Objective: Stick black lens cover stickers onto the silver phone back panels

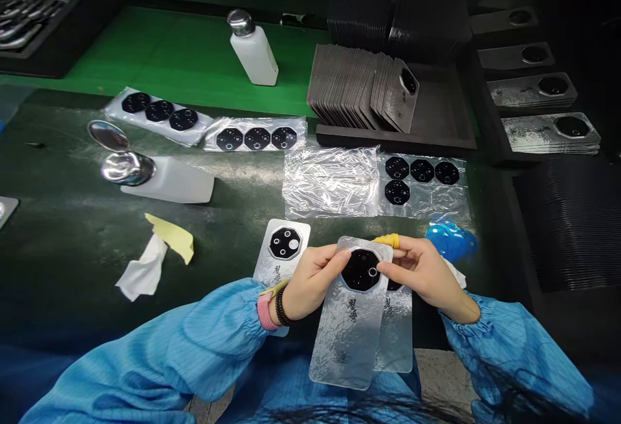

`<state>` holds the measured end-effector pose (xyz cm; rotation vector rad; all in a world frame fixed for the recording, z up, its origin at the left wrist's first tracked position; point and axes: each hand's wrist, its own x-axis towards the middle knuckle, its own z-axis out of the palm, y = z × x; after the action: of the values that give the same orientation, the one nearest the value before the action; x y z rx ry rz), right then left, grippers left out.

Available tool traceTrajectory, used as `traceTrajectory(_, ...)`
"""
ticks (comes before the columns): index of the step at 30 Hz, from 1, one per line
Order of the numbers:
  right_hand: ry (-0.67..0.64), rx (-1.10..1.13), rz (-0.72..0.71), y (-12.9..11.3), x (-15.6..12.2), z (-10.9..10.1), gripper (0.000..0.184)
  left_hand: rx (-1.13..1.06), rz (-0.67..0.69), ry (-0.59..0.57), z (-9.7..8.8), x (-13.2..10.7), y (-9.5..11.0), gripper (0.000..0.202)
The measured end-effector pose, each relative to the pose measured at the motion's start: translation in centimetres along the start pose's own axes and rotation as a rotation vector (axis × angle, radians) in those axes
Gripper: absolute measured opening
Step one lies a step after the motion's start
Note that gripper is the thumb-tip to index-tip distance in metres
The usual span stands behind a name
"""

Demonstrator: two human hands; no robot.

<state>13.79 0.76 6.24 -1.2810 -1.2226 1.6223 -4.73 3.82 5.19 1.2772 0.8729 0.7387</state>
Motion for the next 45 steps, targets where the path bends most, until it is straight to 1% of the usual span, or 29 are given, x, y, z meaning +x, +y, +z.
traceTrajectory(4,-0.028,0.023,-0.005,0.0,-0.1,0.0,0.030,0.000,0.009,0.030,0.1,0.0,0.0,0.051)
traceTrajectory(17,-0.055,0.045,-0.016,0.1,0.0,0.0,0.031,0.038,0.077,0.046,0.1,0.1,0.3,0.052)
traceTrajectory(28,-0.007,-0.048,0.000,-0.2,0.0,0.3,0.034,0.117,0.089,0.059,0.1,-0.1,0.1,0.045)
traceTrajectory(34,0.024,-0.061,0.001,0.1,0.1,0.3,0.036,0.154,0.076,0.066,0.1,0.1,0.1,0.043)
traceTrajectory(37,0.074,-0.089,-0.033,0.2,0.3,-0.1,0.035,0.193,0.064,0.089,0.0,0.3,0.4,0.043)
traceTrajectory(41,0.229,-0.129,-0.116,0.1,0.8,-1.4,0.025,0.278,0.056,0.141,-0.8,-0.1,0.7,0.036)
traceTrajectory(43,0.337,-0.217,-0.178,0.1,1.4,-2.3,0.021,0.350,0.041,0.168,-1.4,-0.6,0.4,0.031)
traceTrajectory(45,0.454,-0.398,-0.254,0.3,2.2,-3.3,0.018,0.422,0.020,0.166,-2.0,-1.1,-0.3,0.032)
